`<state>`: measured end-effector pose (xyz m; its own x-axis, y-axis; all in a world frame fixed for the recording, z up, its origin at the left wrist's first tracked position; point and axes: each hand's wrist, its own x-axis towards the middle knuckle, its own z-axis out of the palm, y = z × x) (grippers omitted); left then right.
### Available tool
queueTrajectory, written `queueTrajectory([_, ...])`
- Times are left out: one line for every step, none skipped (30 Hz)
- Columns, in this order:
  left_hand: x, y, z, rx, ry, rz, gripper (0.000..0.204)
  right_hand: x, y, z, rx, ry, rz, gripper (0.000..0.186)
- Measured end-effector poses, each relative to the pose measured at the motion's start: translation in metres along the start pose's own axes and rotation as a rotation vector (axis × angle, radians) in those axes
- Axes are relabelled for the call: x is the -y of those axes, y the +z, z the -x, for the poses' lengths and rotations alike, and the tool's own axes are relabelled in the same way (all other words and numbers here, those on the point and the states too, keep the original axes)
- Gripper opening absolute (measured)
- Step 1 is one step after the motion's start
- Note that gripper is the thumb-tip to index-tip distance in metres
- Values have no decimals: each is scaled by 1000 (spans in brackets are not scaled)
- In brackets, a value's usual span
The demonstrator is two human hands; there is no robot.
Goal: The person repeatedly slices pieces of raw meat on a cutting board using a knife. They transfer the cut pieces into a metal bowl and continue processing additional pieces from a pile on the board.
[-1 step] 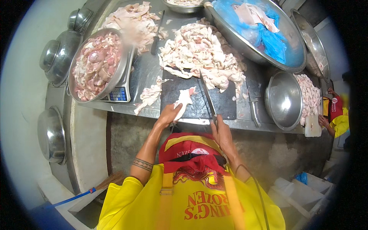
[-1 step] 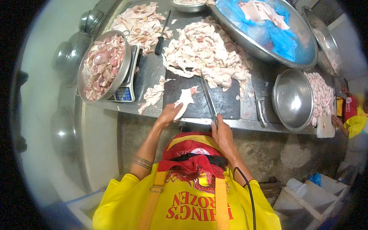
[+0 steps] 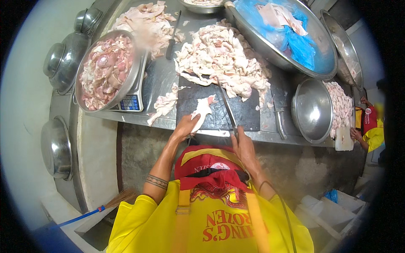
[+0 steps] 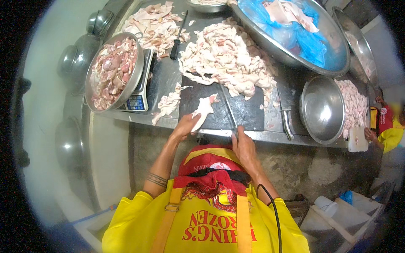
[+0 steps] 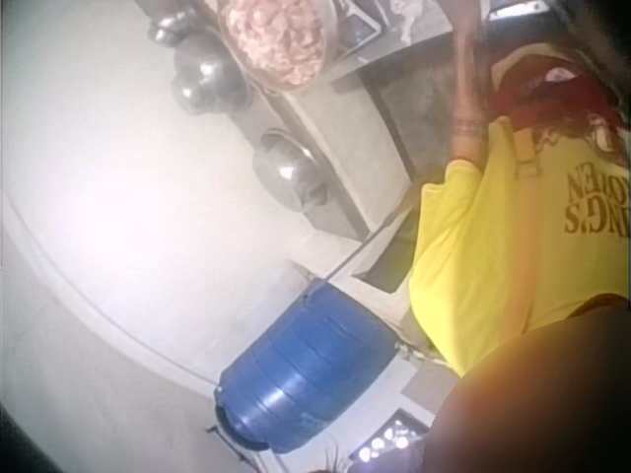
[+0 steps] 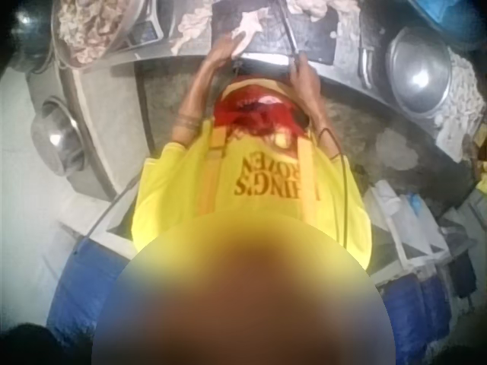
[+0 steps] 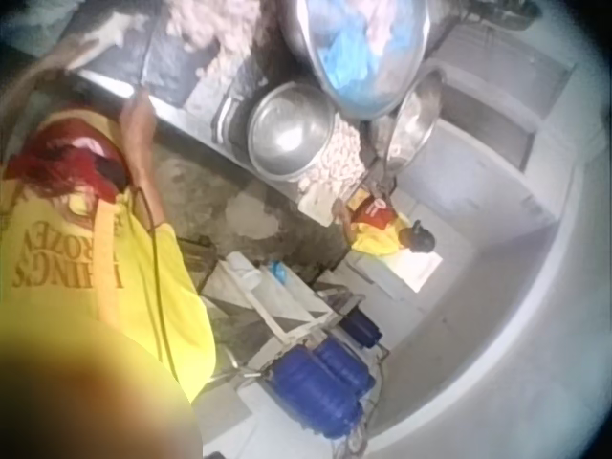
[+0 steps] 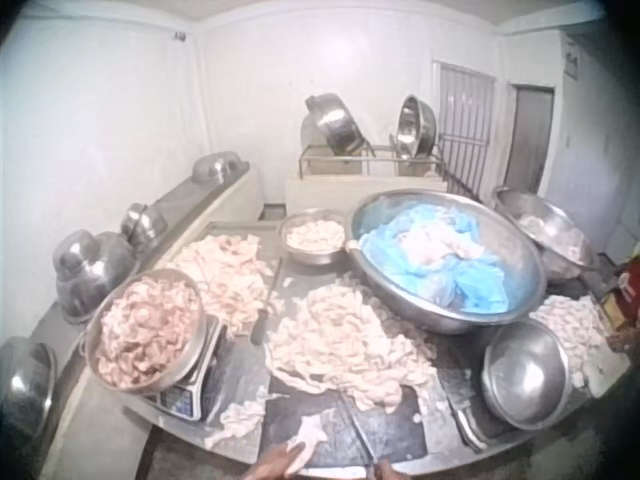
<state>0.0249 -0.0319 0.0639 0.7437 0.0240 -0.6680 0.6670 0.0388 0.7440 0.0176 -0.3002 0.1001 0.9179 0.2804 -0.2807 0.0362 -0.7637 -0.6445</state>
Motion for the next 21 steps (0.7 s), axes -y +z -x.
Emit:
queueTrajectory([6,1,-1,-4,28,53,31,1,3,0,3,-21,70,24])
queueTrajectory([11,1,-2,3,29,115,31,3,8,-1,11,-68,120,24])
queueTrajectory([15,1,-3,24,42,192,31,6,13,-3,24,-100,174,23])
queueTrajectory([18,1,-4,21,23,209,30,10,19,-6,22,-143,220,23])
queueTrajectory([20,0,-5,34,17,240,29,14,23,-11,60,-125,237,23])
queueTrajectory([22,0,-6,48,15,279,28,18,28,-16,87,-118,247,24])
queueTrajectory([24,0,-7,27,-4,274,27,21,33,-21,115,-110,257,25])
queueTrajectory([25,-1,-8,7,-16,275,26,24,36,-27,131,-106,280,29])
queueTrajectory([25,-1,-9,-5,-48,284,24,25,38,-30,126,-114,311,29])
queueTrajectory([25,-3,-9,-43,-27,269,25,25,40,-33,124,-120,353,30])
queueTrajectory([23,-4,-9,-71,-28,261,25,24,43,-34,95,-132,407,30])
queueTrajectory([21,-5,-8,-82,-47,256,26,24,46,-33,114,-105,437,31])
queueTrajectory([18,-7,-6,-87,-44,268,26,24,49,-31,102,-84,481,32])
queueTrajectory([14,-8,-5,-75,-51,282,27,23,53,-31,94,-62,533,33])
queueTrajectory([9,-8,-3,-89,-68,296,28,23,56,-31,65,-89,529,34])
queueTrajectory([6,-6,-1,-51,-55,303,28,23,59,-31,48,-114,533,34])
queueTrajectory([4,-3,1,-26,-85,270,27,23,62,-31,44,-113,567,35])
queueTrajectory([4,-2,4,-14,-100,237,26,25,65,-32,41,-133,606,36])
queueTrajectory([4,-1,5,39,-101,231,25,26,67,-32,26,-157,597,36])
queueTrajectory([5,-4,7,30,-133,265,24,28,67,-32,22,-160,612,37])
queueTrajectory([6,-9,5,-22,-113,311,24,30,67,-30,20,-164,641,37])
